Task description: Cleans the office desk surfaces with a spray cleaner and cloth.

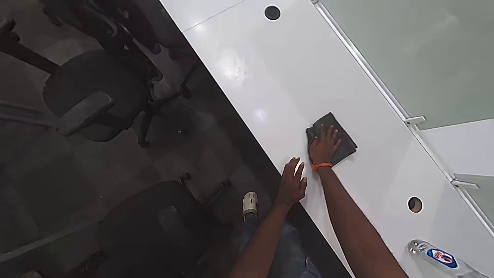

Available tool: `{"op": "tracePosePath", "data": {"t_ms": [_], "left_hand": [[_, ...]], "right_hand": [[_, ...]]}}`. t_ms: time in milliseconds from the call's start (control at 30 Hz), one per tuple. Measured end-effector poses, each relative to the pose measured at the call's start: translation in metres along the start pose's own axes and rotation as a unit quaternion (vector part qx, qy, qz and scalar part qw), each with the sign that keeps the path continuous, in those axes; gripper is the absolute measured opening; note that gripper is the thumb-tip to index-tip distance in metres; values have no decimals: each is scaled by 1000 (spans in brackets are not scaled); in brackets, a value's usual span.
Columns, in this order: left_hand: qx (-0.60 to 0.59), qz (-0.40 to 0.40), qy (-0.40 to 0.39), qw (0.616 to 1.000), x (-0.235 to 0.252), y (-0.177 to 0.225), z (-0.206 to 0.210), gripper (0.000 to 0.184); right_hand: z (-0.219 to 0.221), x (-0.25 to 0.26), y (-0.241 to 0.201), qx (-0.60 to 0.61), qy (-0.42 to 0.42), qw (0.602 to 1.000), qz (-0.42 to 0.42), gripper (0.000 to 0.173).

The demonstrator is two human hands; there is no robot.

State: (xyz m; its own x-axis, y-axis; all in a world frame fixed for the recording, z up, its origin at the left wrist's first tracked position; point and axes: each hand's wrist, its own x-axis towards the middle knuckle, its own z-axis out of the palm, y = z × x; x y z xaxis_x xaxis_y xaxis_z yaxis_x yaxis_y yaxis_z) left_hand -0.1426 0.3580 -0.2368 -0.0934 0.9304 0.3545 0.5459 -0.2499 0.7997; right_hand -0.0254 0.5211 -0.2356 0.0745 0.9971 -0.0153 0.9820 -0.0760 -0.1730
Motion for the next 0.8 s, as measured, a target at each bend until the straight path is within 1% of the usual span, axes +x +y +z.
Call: {"op": "tracePosePath", "data": {"t_ms": [100,167,200,233,300,367,400,433,467,533,567,600,633,667,700,767,800], "left_hand": [[28,-51,24,998,-18,-9,-37,54],[64,-68,42,995,-20,-15,-53,59],[85,-74,48,992,-21,-16,-61,61],[106,-80,52,990,-20,-17,-69,63],[133,-88,69,985,-22,-18,-82,65],[140,-107,88,980,-26,-17,-97,67],[140,-123,91,978,-29,-15,-105,68],[138,-138,97,976,-32,-13,-113,69],[129,-148,112,974,-33,-13,-118,68],[100,-155,135,974,-39,-11,-127,65],[92,-151,141,974,-39,-10,-129,63],[88,-149,139,975,-40,-8,-130,63],[86,-147,134,976,-40,-6,-130,62],[87,-145,125,978,-39,-4,-129,62],[87,-143,118,979,-38,-2,-128,61],[93,-141,112,979,-33,-1,-122,53],[97,-140,113,979,-31,-1,-120,45]], "right_hand": [[15,-35,-63,28,-21,992,-117,56],[16,-58,-98,52,-70,975,-206,57],[14,-72,-108,62,-107,961,-249,55],[13,-82,-113,74,-140,944,-288,51],[9,-106,-105,122,-201,908,-348,44],[4,-133,-86,208,-236,875,-368,42],[-1,-149,-75,265,-254,860,-355,42],[-10,-162,-65,342,-277,839,-320,43],[-22,-169,-56,434,-295,808,-267,43],[-55,-180,-42,615,-295,723,-111,39],[-74,-176,-36,662,-280,694,-35,41],[-93,-172,-28,680,-266,683,24,45],[-105,-163,-17,678,-248,689,59,48],[-109,-151,-2,662,-226,711,74,49],[-106,-138,15,640,-184,742,81,46],[-90,-109,58,548,-38,829,101,40],[-87,-100,81,493,35,861,123,39]]}}
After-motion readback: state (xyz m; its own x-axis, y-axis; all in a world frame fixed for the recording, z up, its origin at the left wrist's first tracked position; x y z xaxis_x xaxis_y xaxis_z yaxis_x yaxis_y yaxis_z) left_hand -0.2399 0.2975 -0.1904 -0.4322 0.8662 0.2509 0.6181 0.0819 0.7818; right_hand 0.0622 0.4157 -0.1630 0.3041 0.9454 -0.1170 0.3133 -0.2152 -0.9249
